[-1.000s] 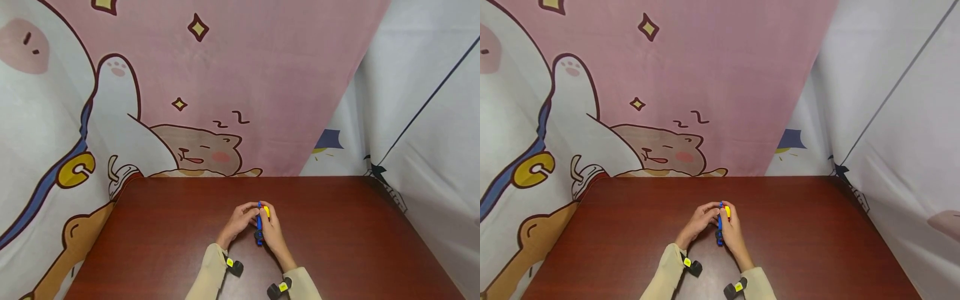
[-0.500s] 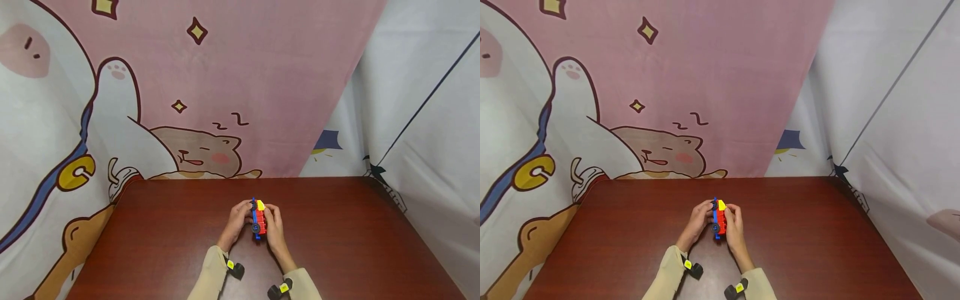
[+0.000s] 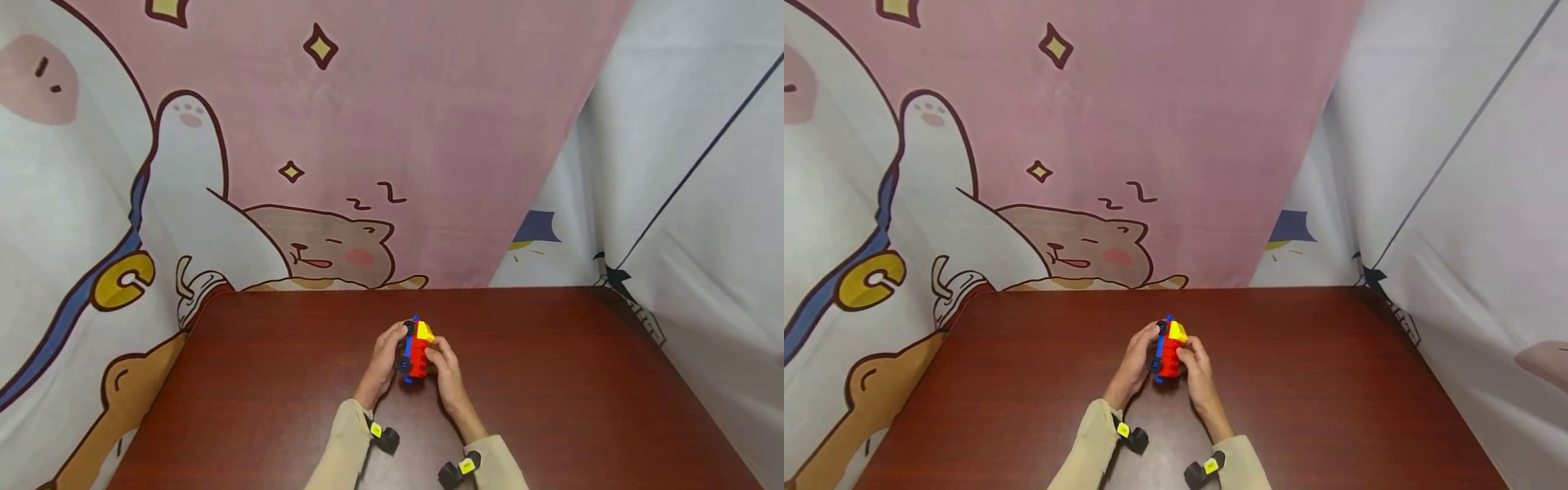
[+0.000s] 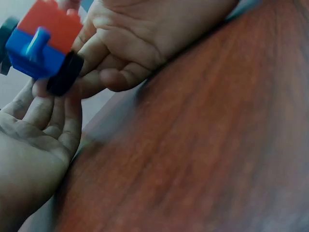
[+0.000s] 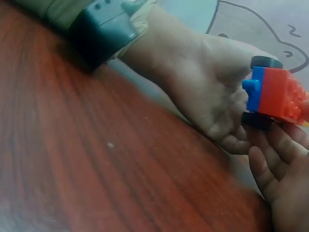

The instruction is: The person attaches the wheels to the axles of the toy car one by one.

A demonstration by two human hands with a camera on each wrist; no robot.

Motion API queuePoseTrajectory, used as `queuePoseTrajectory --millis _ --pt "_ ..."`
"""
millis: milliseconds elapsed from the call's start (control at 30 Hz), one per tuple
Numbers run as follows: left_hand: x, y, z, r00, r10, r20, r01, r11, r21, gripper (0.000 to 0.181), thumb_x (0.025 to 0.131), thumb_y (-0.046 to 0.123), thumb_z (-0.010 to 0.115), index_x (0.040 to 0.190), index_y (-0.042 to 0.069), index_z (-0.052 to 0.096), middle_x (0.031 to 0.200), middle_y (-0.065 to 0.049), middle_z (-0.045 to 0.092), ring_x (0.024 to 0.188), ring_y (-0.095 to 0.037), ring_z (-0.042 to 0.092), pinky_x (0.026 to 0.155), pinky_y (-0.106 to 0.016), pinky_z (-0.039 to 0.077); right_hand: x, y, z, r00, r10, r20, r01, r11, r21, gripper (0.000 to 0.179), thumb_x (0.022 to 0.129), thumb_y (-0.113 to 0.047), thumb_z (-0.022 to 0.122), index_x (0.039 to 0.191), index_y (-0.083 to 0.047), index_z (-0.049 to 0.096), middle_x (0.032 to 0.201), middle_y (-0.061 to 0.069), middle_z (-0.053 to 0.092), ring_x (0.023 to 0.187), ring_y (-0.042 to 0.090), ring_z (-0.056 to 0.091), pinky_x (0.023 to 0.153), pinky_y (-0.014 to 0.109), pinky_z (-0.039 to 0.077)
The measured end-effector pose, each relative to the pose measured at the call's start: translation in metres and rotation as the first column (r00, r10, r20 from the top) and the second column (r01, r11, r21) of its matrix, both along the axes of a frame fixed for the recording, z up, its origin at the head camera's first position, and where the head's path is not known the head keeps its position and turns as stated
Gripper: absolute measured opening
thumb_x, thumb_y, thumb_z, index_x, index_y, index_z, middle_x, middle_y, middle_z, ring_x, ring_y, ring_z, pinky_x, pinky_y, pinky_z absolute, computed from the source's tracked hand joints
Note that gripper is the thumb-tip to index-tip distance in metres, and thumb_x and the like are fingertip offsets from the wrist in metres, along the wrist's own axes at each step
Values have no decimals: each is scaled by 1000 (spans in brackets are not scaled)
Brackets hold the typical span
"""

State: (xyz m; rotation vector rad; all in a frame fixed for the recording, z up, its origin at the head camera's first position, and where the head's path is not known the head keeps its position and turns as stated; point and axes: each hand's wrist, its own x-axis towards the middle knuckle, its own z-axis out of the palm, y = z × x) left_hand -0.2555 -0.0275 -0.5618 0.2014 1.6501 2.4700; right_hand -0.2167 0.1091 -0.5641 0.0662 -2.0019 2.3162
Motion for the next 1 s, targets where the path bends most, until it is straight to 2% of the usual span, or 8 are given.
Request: queuePoseTrajectory --millis 167,367,500,633,667,733,867,1000 --pt "-1 0 -1 1000 -16 16 16 1000 1 29 102 23 50 122 3 57 98 4 67 83 -9 64 74 -24 53 -2 0 0 995 -100 2 100 994 -41 11 100 -7 44 103 2 49 88 -6 55 79 6 56 70 20 46" --pt "0 1 -1 1000 -2 12 2 998 -55 13 99 20 58 102 9 53 87 1 59 76 -12 57 64 -22 48 -3 0 -2 962 -274 -11 274 956 103 20 104 -14 49 110 4 54 79 -6 57 70 5 53 63 20 44" --pt "3 0 -2 997 -66 -29 62 990 -126 22 95 15 63 106 1 49 93 1 58 81 -9 59 66 -22 49 -2 1 -4 960 -281 -18 280 945 167 23 104 -17 52 116 2 53 78 -2 59 67 6 53 60 20 45" --pt "4 1 -3 989 -119 -90 100 976 -191 38 92 11 68 116 -4 43 100 -2 53 81 -7 58 68 -21 48 7 -2 15 964 -258 -63 266 942 206 25 102 -15 55 117 5 52 81 -1 60 69 7 54 61 20 44" --pt "4 1 -3 987 -122 -102 100 974 -203 40 91 10 68 117 -5 43 100 -3 53 81 -7 58 68 -20 47 7 -2 15 963 -257 -77 267 941 209 25 102 -14 56 117 5 53 82 1 60 70 7 53 60 20 44" --pt "3 2 -3 988 -105 -110 79 972 -222 39 90 8 69 117 -6 44 98 -3 53 80 -7 58 68 -20 47 7 -2 14 958 -263 -113 283 932 227 26 101 -15 58 118 4 56 83 3 61 70 5 52 59 19 42" --pt "4 7 -1 996 -27 -88 4 969 -245 33 92 7 68 118 -5 50 101 -5 58 85 -11 60 72 -19 49 -2 1 -8 942 -293 -160 328 906 269 27 100 -20 62 121 -5 63 90 10 64 73 5 52 61 18 42" --pt "9 11 9 995 51 -83 -73 954 -291 32 94 9 67 120 -5 55 101 -24 65 82 -21 62 67 -18 46 -2 1 -9 931 -299 -212 359 857 370 31 98 -21 64 124 -6 66 107 11 66 85 9 53 67 18 44"
